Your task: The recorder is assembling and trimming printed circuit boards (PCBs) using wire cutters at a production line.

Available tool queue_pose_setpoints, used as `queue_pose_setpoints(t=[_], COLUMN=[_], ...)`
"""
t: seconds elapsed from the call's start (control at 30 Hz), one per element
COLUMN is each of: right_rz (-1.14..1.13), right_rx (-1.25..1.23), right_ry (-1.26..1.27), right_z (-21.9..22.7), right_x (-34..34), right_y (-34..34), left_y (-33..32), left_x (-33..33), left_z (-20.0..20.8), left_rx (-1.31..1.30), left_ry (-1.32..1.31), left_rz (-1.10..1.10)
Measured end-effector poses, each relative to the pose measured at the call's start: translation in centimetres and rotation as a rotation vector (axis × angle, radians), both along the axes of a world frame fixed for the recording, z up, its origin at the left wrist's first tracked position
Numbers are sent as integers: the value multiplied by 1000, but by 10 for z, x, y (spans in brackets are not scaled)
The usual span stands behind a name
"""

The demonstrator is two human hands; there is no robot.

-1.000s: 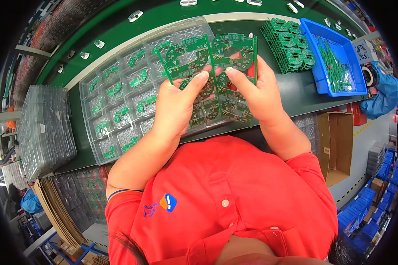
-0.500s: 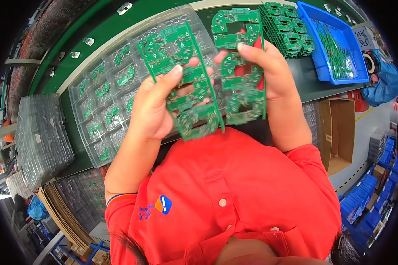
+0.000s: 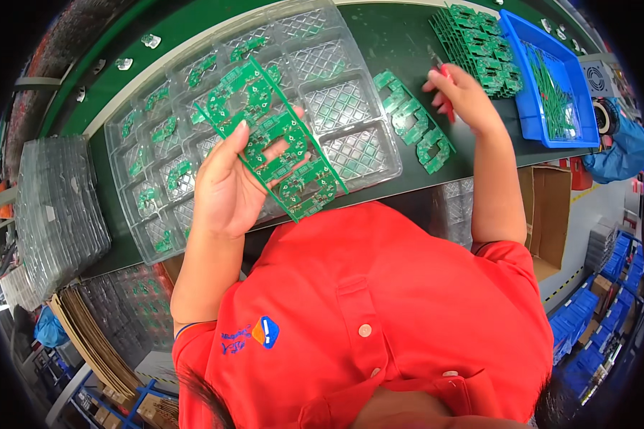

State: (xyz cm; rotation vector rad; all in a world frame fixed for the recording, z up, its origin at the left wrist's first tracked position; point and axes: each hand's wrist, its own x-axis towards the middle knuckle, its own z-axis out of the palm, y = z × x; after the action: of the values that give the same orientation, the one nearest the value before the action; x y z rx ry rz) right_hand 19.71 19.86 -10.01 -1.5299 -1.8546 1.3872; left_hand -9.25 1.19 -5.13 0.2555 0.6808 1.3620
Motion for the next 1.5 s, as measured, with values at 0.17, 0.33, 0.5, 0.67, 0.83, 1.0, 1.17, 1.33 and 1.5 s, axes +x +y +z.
queue_pose_setpoints(t=[0.17, 0.33, 0.5, 0.67, 0.83, 1.0, 1.17, 1.33, 1.5], right_rz=[-179, 150, 307, 522, 587, 533, 452, 621, 661], right_rx=[304, -253, -160, -197, -132, 304, 769, 16, 63], right_ry=[20, 915, 645, 710, 747, 430, 74, 487, 340], right_z=[25, 60, 90, 77, 69, 68, 67, 74, 68], right_x=[-25, -52, -83, -81, -82, -88, -96, -72, -66], right_y=[0, -52, -112, -111, -110, -115, -115, -101, -103], left_y=[-7, -14, -23, -27, -27, -23, -13, -10, -3], left_x=[8, 10, 10, 8, 8, 16, 28, 15, 6], left_z=[-2, 3, 4, 3, 3, 8, 15, 18, 22], left_rx=[97, 183, 263, 263, 253, 224, 206, 228, 231], left_ry=[291, 369, 305, 278, 266, 239, 381, 311, 377], left_rz=[74, 116, 142, 130, 118, 110, 217, 240, 383])
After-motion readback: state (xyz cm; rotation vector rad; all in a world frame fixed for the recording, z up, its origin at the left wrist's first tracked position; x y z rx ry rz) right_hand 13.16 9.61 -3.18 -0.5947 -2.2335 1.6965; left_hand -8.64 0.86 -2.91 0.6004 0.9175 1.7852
